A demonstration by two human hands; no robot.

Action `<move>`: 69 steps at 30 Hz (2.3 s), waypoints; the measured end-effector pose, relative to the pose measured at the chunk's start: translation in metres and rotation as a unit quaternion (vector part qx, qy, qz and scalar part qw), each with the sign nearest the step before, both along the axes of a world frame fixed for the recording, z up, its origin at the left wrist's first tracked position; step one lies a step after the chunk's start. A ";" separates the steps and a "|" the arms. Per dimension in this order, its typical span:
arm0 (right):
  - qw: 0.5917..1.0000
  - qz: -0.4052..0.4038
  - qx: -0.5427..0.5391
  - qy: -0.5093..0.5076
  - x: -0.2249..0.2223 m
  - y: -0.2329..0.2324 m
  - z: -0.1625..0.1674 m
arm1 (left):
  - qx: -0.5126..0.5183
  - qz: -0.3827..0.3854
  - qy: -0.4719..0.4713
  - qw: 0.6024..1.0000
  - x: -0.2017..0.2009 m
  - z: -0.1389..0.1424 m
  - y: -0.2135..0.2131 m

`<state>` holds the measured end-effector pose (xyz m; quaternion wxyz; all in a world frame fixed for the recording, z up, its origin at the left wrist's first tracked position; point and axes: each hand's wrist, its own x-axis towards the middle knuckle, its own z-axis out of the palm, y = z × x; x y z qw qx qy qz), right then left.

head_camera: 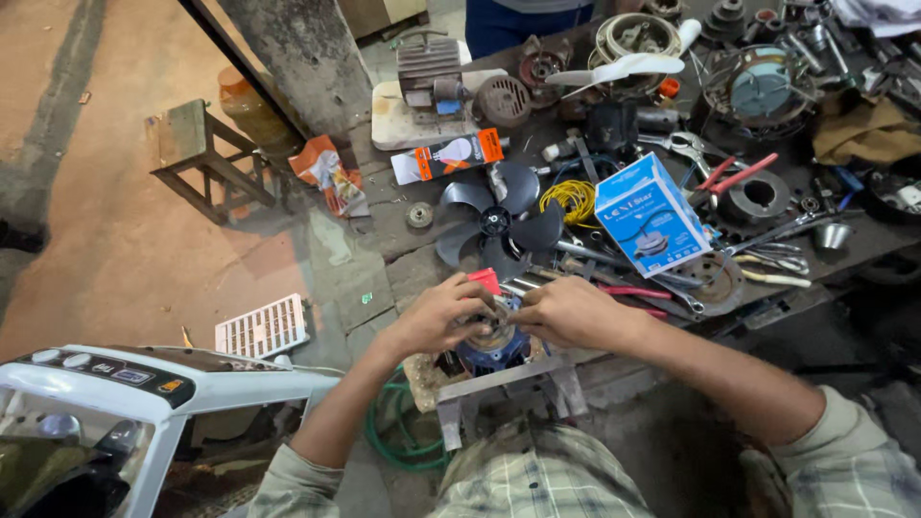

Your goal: The person works on a small electrical motor clamped in a vise, using a screwdriver to adjust internal components. They repeatedly insert and remove a small metal piece, then use pliers to manipulate parts inside the motor housing.

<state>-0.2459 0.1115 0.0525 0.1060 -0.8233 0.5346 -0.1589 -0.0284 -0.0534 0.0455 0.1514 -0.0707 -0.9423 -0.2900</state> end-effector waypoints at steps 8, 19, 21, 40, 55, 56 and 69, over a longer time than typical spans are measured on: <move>0.987 0.057 0.128 0.074 0.007 -0.037 0.028 | -0.012 0.116 0.016 0.993 0.008 -0.012 0.018; 0.999 -0.001 0.047 -0.019 0.005 -0.011 -0.026 | 0.072 0.154 0.077 0.982 0.009 -0.029 0.030; 0.997 -0.018 0.028 -0.072 0.008 -0.001 -0.034 | 0.078 0.149 0.080 0.982 0.008 -0.030 0.029; 0.987 -0.024 0.081 0.138 0.001 -0.018 0.012 | 0.064 0.156 0.070 0.983 0.008 -0.035 0.029; 0.994 -0.040 0.048 -0.088 -0.014 -0.015 0.032 | 0.125 0.096 0.070 0.985 0.007 -0.029 0.017; 0.995 -0.032 0.063 -0.071 -0.012 -0.012 0.025 | 0.131 0.111 0.064 0.983 0.007 -0.029 0.018; 0.983 0.009 0.108 0.148 0.012 -0.033 -0.001 | 0.181 0.184 0.113 0.959 0.000 -0.030 0.037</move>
